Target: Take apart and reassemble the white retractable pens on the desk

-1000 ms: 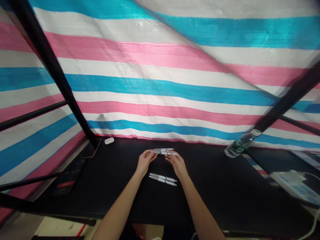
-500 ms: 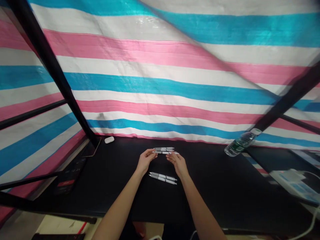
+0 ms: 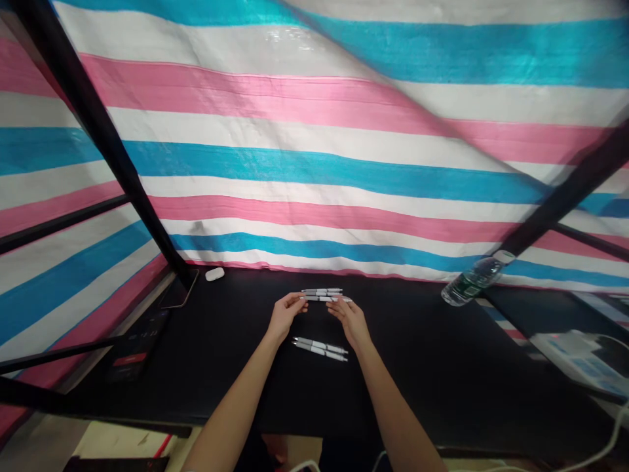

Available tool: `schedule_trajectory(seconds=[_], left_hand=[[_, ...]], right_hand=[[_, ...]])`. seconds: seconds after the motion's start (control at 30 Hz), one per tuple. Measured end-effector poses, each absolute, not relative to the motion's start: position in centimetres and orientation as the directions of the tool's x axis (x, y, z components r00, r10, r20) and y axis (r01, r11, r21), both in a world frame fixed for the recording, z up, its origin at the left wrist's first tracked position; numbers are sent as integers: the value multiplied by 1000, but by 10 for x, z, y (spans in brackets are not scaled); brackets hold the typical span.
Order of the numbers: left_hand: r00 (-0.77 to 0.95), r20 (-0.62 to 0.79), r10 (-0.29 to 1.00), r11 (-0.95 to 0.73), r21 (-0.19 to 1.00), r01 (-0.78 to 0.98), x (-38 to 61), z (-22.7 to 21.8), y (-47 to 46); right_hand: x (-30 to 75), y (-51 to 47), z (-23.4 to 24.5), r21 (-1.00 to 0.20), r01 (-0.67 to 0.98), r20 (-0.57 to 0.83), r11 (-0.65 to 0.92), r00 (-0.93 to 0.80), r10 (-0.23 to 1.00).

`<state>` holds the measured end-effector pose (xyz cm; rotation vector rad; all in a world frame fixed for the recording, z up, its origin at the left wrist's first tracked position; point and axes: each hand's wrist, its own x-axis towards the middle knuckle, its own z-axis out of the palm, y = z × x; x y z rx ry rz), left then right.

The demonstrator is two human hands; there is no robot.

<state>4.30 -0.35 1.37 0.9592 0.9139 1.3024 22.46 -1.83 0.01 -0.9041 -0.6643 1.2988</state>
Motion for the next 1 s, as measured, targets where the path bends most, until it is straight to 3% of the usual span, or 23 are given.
schedule_trajectory(seconds=[0.23,0.4,0.57,0.8,1.0], left_hand=[[29,-79,996,84,942,-326,42,15,-3],[66,-10,998,35,927,-374,42,15,-4],[46,-76,996,88,930,-356,42,15,-3],[53,-36,998,54,921,-386,41,13,-2],[31,-81,996,87,934,-347,41,12,-2]], right_hand=[[224,-20,2,-856,-517,-68,24,158,985],[223,-20,2,-855,-517,-62,31,161,985],[223,-21,2,-863,-505,-54,31,154,987],[224,-19,-1,-860,-508,-51,36,157,986],[224,-19,-2,-865,-501,-43,39,151,988]])
